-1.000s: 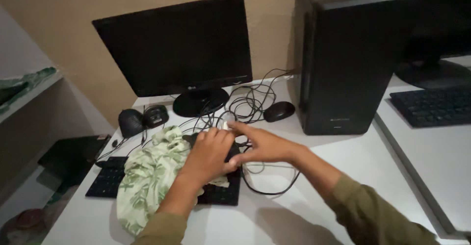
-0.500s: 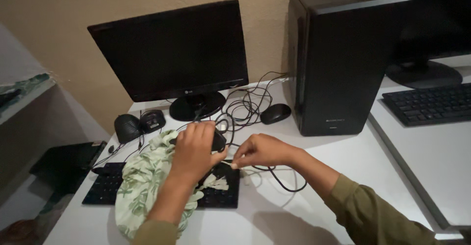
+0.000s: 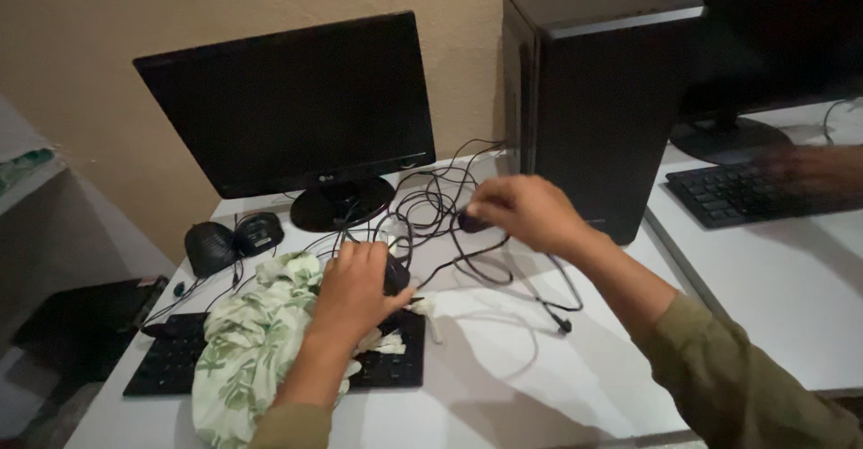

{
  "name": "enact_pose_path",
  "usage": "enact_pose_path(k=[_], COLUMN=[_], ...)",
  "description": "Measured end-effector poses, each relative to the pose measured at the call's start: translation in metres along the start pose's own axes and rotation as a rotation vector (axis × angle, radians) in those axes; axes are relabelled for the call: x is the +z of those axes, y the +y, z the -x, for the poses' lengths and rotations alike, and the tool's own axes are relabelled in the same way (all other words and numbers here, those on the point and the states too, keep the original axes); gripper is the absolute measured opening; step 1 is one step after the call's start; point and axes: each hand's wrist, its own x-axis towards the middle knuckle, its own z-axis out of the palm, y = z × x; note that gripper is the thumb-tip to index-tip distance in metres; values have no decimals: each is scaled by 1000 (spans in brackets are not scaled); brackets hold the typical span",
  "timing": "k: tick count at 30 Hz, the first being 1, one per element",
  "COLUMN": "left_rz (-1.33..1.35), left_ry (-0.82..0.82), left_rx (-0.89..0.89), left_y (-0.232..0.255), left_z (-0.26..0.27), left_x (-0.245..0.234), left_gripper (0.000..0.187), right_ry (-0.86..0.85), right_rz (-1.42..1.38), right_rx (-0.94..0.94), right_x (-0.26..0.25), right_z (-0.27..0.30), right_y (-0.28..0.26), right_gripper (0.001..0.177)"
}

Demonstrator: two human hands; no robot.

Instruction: The person untangles a bundle of black cables on a white desk, separates them, and wraps them around a patterned cloth. They handle a power adapter and multiple cords, repeatedly wrapping and unwrapping the cloth to bundle the cables together.

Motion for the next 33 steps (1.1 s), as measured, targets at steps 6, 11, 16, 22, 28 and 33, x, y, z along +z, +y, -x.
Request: enact_pose_path(k=[6,11,16,22,28,33], left_rz=[90,100,127,-27,-132,-188], left_ry=[-72,-60,-110,-34,-91,161], left_rx=[54,43,15,144,106,143], left_y=[6,13,8,-12,-26,-36], left_z=[7,11,12,18,25,19], left_x=[19,33,39,54,56,22], left_gripper=[63,53,57,70,16,15], right_ry=[308,309,306,64,-9,1], right_rz=[-402,-520,-266,-30,102,298], right_rx=[-31,35,0,121,73,1], right_x=[-23,-24,-10,16,44,55], right_z=[-6,-8,-8,-8,-12,-16], right_y=[12,25,25,23,10,-12], right_gripper=[22,23,27,31,30,30])
